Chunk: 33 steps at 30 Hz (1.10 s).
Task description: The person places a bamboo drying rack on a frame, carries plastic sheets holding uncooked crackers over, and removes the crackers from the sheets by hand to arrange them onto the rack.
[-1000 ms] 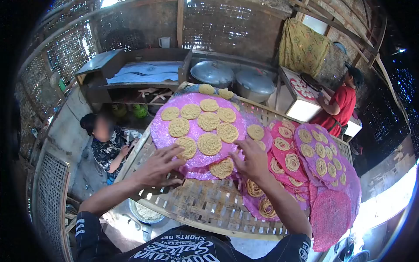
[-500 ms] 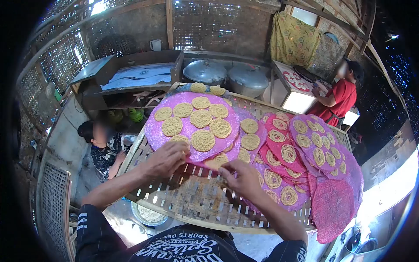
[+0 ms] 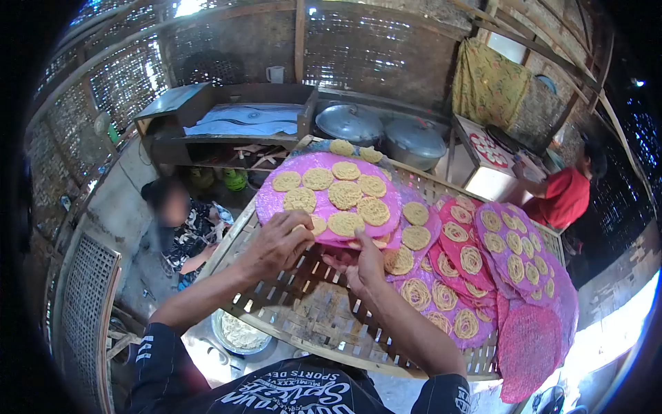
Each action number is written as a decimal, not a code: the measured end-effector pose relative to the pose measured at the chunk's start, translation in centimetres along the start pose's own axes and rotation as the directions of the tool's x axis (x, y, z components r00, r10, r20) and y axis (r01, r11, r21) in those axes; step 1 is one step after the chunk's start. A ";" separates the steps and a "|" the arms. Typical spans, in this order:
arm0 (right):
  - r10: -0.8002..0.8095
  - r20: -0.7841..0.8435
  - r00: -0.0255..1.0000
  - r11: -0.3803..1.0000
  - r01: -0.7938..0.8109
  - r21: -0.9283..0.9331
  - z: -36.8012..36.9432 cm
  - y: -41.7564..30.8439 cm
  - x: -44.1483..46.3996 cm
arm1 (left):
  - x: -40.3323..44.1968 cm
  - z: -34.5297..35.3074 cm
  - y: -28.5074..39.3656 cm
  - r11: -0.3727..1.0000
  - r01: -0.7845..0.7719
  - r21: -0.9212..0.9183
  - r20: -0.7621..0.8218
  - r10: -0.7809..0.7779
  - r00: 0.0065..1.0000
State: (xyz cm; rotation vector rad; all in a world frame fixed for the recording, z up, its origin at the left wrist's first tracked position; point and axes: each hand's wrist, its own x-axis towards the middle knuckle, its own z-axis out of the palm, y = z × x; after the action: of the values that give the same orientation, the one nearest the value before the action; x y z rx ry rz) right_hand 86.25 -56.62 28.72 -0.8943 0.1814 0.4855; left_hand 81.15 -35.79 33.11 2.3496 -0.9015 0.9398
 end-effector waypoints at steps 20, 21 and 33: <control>-0.161 0.101 0.982 0.981 0.148 0.126 -4.3 -4.3 1.0 | -3.6 5.9 -10.3 -0.017 0.592 -0.806 0.124 -0.982 0.140; -0.201 0.103 0.974 0.975 0.189 0.118 -5.1 -4.9 1.7 | -3.9 6.2 -11.6 0.024 0.643 -0.765 0.095 -0.984 0.149; -0.334 -0.336 0.881 0.539 -0.115 -0.835 -7.9 -10.1 14.2 | -4.0 7.9 -19.2 0.051 0.943 -0.328 -0.068 -0.997 0.030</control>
State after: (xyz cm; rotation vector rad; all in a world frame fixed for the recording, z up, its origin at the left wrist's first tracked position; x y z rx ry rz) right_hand 103.94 -63.44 26.03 -1.9974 0.3347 0.1917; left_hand 96.00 -25.79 21.80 1.8203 0.8326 0.4228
